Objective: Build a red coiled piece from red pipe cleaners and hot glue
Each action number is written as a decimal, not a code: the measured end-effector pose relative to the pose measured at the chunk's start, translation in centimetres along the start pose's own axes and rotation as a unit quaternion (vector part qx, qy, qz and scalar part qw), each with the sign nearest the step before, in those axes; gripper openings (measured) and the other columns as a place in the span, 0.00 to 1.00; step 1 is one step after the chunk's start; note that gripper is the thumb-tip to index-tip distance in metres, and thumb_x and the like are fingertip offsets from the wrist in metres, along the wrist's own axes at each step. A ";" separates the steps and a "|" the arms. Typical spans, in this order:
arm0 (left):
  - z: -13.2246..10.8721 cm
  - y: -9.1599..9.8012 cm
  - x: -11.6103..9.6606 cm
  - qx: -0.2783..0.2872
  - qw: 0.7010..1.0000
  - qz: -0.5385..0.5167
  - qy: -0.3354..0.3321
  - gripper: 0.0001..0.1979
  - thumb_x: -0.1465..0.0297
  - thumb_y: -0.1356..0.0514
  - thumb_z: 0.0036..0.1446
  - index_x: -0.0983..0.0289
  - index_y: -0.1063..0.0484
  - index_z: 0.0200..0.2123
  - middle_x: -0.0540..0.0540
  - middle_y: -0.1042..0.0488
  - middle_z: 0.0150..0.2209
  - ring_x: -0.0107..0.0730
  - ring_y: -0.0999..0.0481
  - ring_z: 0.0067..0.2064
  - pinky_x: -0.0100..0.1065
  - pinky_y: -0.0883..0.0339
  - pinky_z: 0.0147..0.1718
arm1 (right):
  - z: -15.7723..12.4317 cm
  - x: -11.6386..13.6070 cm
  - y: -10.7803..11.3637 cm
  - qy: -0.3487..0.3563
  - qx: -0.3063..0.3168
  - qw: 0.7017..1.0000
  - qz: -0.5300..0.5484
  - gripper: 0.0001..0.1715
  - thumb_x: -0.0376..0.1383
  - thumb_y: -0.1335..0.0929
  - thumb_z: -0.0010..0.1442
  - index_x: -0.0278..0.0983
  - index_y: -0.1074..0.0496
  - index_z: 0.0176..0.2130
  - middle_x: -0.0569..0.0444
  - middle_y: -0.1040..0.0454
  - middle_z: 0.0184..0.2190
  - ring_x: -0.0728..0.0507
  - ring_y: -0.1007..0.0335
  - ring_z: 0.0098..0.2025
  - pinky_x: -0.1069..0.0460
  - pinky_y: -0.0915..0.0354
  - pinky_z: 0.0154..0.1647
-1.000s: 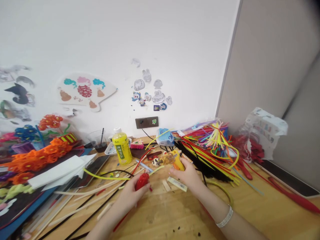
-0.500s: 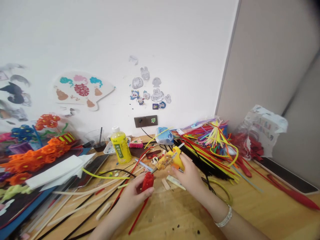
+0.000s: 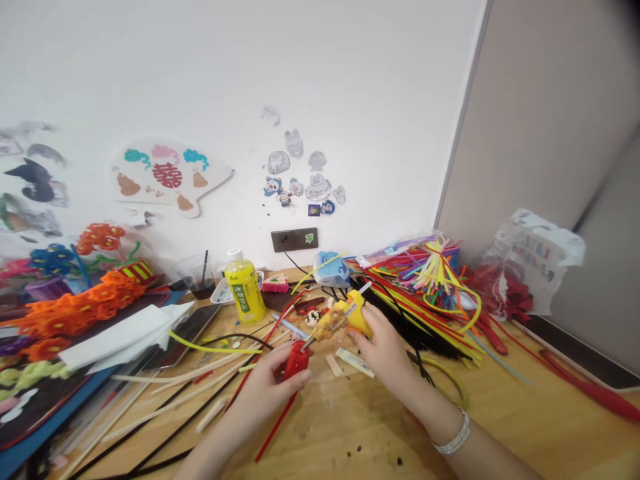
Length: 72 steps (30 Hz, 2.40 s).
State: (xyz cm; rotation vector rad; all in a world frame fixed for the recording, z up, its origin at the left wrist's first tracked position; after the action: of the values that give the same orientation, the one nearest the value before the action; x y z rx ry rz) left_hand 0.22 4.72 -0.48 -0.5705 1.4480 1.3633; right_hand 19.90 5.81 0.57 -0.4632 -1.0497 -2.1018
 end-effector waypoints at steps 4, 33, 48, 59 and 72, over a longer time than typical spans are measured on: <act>-0.1 0.0 0.2 0.004 1.000 -0.003 0.003 0.12 0.63 0.38 0.47 0.64 0.26 0.35 0.57 0.23 0.38 0.42 0.27 0.40 0.37 0.35 0.43 | -0.1 0.0 0.0 0.004 -0.001 1.000 0.004 0.11 0.30 0.37 0.53 0.37 0.33 0.39 0.48 0.30 0.37 0.39 0.34 0.42 0.47 0.37 0.42; -0.1 -0.2 0.5 0.002 1.000 -0.015 0.012 0.15 0.61 0.37 0.46 0.64 0.25 0.34 0.56 0.23 0.36 0.41 0.27 0.38 0.36 0.34 0.41 | -0.2 0.8 0.3 -0.011 -0.008 1.000 -0.023 0.10 0.34 0.34 0.52 0.37 0.34 0.38 0.47 0.31 0.36 0.38 0.34 0.41 0.46 0.37 0.42; -0.2 -0.2 -0.1 0.013 1.000 -0.014 0.018 0.13 0.64 0.38 0.47 0.66 0.26 0.35 0.57 0.24 0.36 0.42 0.27 0.39 0.36 0.34 0.41 | -0.2 0.7 0.1 0.026 0.004 1.000 0.002 0.10 0.32 0.38 0.55 0.38 0.33 0.39 0.48 0.31 0.38 0.39 0.35 0.43 0.47 0.38 0.42; -0.3 -0.2 0.0 0.012 1.000 -0.020 0.013 0.12 0.64 0.38 0.47 0.65 0.26 0.34 0.56 0.24 0.36 0.40 0.27 0.38 0.34 0.34 0.40 | 0.0 0.6 0.6 -0.005 -0.007 1.000 -0.014 0.04 0.33 0.36 0.54 0.36 0.35 0.34 0.49 0.34 0.33 0.39 0.36 0.38 0.46 0.37 0.40; -0.1 -0.2 0.2 0.010 1.000 -0.016 0.009 0.12 0.63 0.38 0.47 0.65 0.27 0.33 0.55 0.24 0.34 0.40 0.27 0.38 0.35 0.34 0.39 | 0.1 0.7 0.6 0.009 -0.011 1.000 0.012 0.01 0.32 0.37 0.55 0.37 0.36 0.31 0.51 0.34 0.32 0.41 0.36 0.37 0.48 0.37 0.38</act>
State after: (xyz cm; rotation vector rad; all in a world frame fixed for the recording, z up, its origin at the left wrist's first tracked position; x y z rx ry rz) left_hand 0.23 4.62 -0.77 -0.5921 1.4594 1.3218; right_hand 19.89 5.33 1.35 -0.4649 -1.0069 -2.0946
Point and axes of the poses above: each hand's wrist, its own z-axis towards the middle knuckle, its own y-axis out of the back of the hand, x = y × z, the point moved 6 cm from there along z, towards the middle knuckle
